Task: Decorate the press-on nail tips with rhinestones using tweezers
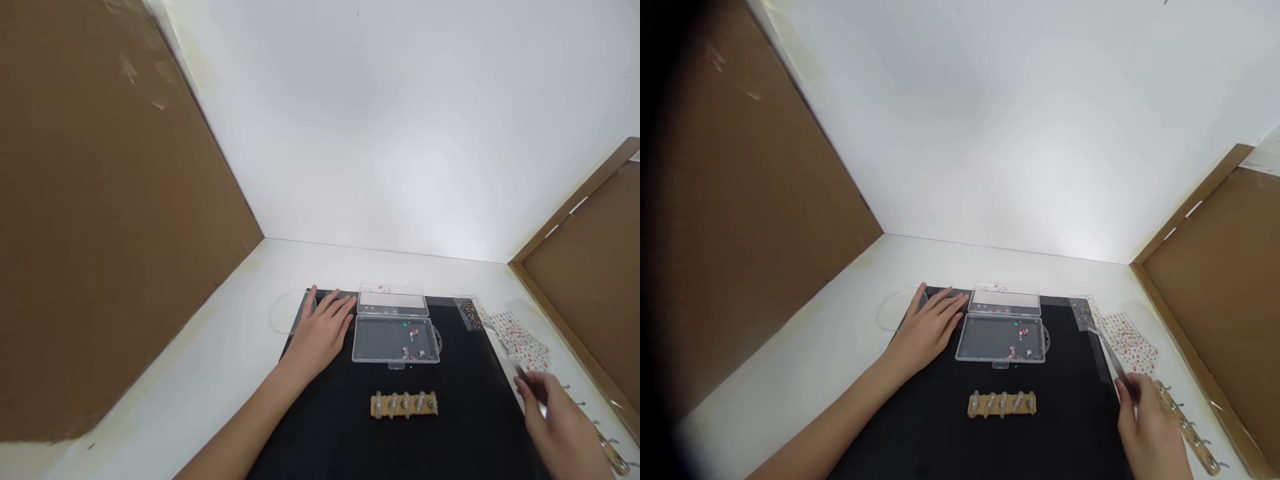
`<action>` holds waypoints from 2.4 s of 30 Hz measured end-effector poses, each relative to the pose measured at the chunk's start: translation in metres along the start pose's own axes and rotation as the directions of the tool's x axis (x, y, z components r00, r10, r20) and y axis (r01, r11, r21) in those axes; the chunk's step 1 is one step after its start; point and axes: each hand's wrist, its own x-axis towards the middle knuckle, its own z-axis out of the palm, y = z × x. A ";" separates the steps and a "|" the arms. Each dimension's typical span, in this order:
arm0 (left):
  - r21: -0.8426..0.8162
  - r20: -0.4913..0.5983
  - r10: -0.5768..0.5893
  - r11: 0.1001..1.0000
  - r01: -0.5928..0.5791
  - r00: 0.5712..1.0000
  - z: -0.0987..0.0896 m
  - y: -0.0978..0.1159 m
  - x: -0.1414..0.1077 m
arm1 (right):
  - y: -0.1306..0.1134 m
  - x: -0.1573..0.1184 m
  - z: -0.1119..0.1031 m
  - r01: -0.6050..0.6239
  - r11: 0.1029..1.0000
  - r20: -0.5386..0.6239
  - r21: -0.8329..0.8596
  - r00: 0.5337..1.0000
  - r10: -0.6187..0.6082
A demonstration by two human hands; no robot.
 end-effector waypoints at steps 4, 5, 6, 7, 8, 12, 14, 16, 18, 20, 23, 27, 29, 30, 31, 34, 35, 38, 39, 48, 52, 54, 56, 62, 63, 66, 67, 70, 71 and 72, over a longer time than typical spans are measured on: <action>0.039 0.014 -0.020 0.999 0.019 1.000 0.005 -0.005 -0.004 | -0.033 0.043 0.008 0.006 0.964 -0.025 0.268 1.000 0.001; 0.044 0.009 -0.025 0.999 0.024 1.000 0.004 -0.006 -0.005 | -0.045 0.054 0.013 0.067 0.956 0.000 0.284 0.998 -0.070; 0.040 0.001 -0.024 0.999 0.024 1.000 0.004 -0.006 -0.006 | -0.057 0.064 0.018 0.155 0.947 0.018 0.280 0.986 -0.167; 0.030 -0.006 -0.018 0.999 0.018 1.000 0.004 -0.006 -0.006 | -0.069 0.073 0.024 0.232 0.928 0.068 0.293 0.963 -0.262; 0.012 -0.012 -0.008 1.000 0.008 1.000 0.003 -0.005 -0.006 | -0.079 0.080 0.030 0.290 0.907 0.097 0.307 0.938 -0.333; -0.100 -0.001 -0.006 0.995 0.006 1.000 0.002 0.003 -0.007 | -0.100 0.087 0.052 0.428 0.828 0.136 0.361 0.855 -0.501; -0.156 0.008 -0.027 0.987 0.028 1.000 0.002 0.007 -0.007 | -0.102 0.083 0.059 0.502 0.792 0.079 0.347 0.826 -0.559; -0.196 0.003 -0.049 0.979 0.049 0.999 0.001 0.010 -0.007 | -0.102 0.078 0.062 0.584 0.755 0.026 0.300 0.786 -0.618; -0.218 -0.006 -0.064 0.974 0.061 0.998 0.000 0.011 -0.006 | -0.101 0.077 0.061 0.652 0.714 0.007 0.256 0.737 -0.676; -0.224 -0.011 -0.071 0.972 0.066 0.997 -0.001 0.011 -0.005 | -0.100 0.079 0.058 0.694 0.678 0.019 0.243 0.696 -0.718; -0.224 -0.017 -0.066 0.973 0.060 0.998 -0.002 0.012 -0.005 | -0.099 0.083 0.056 0.732 0.635 0.054 0.247 0.644 -0.764; -0.223 -0.009 -0.066 0.973 0.062 0.998 -0.003 0.012 -0.004 | -0.095 0.085 0.056 0.768 0.590 0.086 0.250 0.590 -0.803; -0.219 -0.003 -0.069 0.973 0.067 0.998 -0.003 0.012 -0.004 | -0.093 0.084 0.058 0.776 0.572 0.117 0.265 0.563 -0.818; -0.218 -0.002 -0.069 0.974 0.067 0.998 -0.003 0.012 -0.004 | -0.092 0.084 0.059 0.778 0.564 0.132 0.276 0.550 -0.825; -0.218 -0.003 -0.070 0.974 0.068 0.998 -0.003 0.012 -0.004 | -0.092 0.084 0.061 0.779 0.557 0.147 0.287 0.539 -0.829; -0.225 -0.004 -0.073 0.972 0.071 0.997 -0.003 0.013 -0.004 | -0.090 0.082 0.065 0.783 0.544 0.183 0.301 0.512 -0.839; -0.229 -0.003 -0.076 0.971 0.073 0.997 -0.003 0.013 -0.004 | -0.090 0.081 0.067 0.784 0.546 0.185 0.295 0.514 -0.838; -0.241 0.006 -0.078 0.967 0.077 0.997 -0.003 0.014 -0.004 | -0.090 0.078 0.070 0.773 0.577 0.171 0.263 0.551 -0.817; -0.244 0.010 -0.080 0.966 0.080 0.997 -0.003 0.014 -0.004 | -0.091 0.078 0.071 0.770 0.584 0.164 0.256 0.561 -0.811; -0.254 0.018 -0.086 0.963 0.087 0.996 -0.004 0.015 -0.002 | -0.094 0.086 0.070 0.822 0.517 0.182 0.238 0.485 -0.855; -0.262 0.041 -0.102 0.959 0.110 0.994 -0.003 0.016 -0.002 | -0.092 0.085 0.072 0.816 0.535 0.156 0.220 0.512 -0.845; -0.263 0.041 -0.110 0.958 0.117 0.993 -0.003 0.016 -0.002 | -0.090 0.086 0.071 0.814 0.539 0.145 0.216 0.519 -0.842; -0.263 0.032 -0.112 0.958 0.116 0.993 -0.002 0.016 -0.002 | -0.089 0.089 0.068 0.814 0.531 0.144 0.234 0.511 -0.847; -0.238 0.007 -0.084 0.968 0.083 0.996 -0.003 0.016 -0.003 | -0.088 0.092 0.064 0.814 0.503 0.164 0.290 0.476 -0.864; -0.235 0.002 -0.084 0.969 0.082 0.996 -0.003 0.016 -0.003 | -0.088 0.091 0.064 0.815 0.502 0.157 0.290 0.477 -0.865; -0.218 -0.008 -0.078 0.973 0.074 0.997 -0.004 0.015 -0.003 | -0.089 0.086 0.067 0.803 0.520 0.127 0.291 0.506 -0.853; -0.212 -0.008 -0.074 0.975 0.071 0.997 -0.004 0.015 -0.003 | -0.089 0.085 0.067 0.797 0.528 0.126 0.295 0.515 -0.848; -0.207 -0.015 -0.068 0.976 0.064 0.998 -0.004 0.015 -0.003 | -0.088 0.082 0.069 0.787 0.536 0.137 0.306 0.520 -0.843; -0.209 -0.021 -0.068 0.976 0.062 0.997 -0.003 0.015 -0.003 | -0.088 0.082 0.069 0.789 0.532 0.144 0.308 0.514 -0.845; -0.209 -0.028 -0.069 0.976 0.061 0.997 -0.003 0.015 -0.003 | -0.088 0.082 0.070 0.793 0.526 0.148 0.307 0.507 -0.849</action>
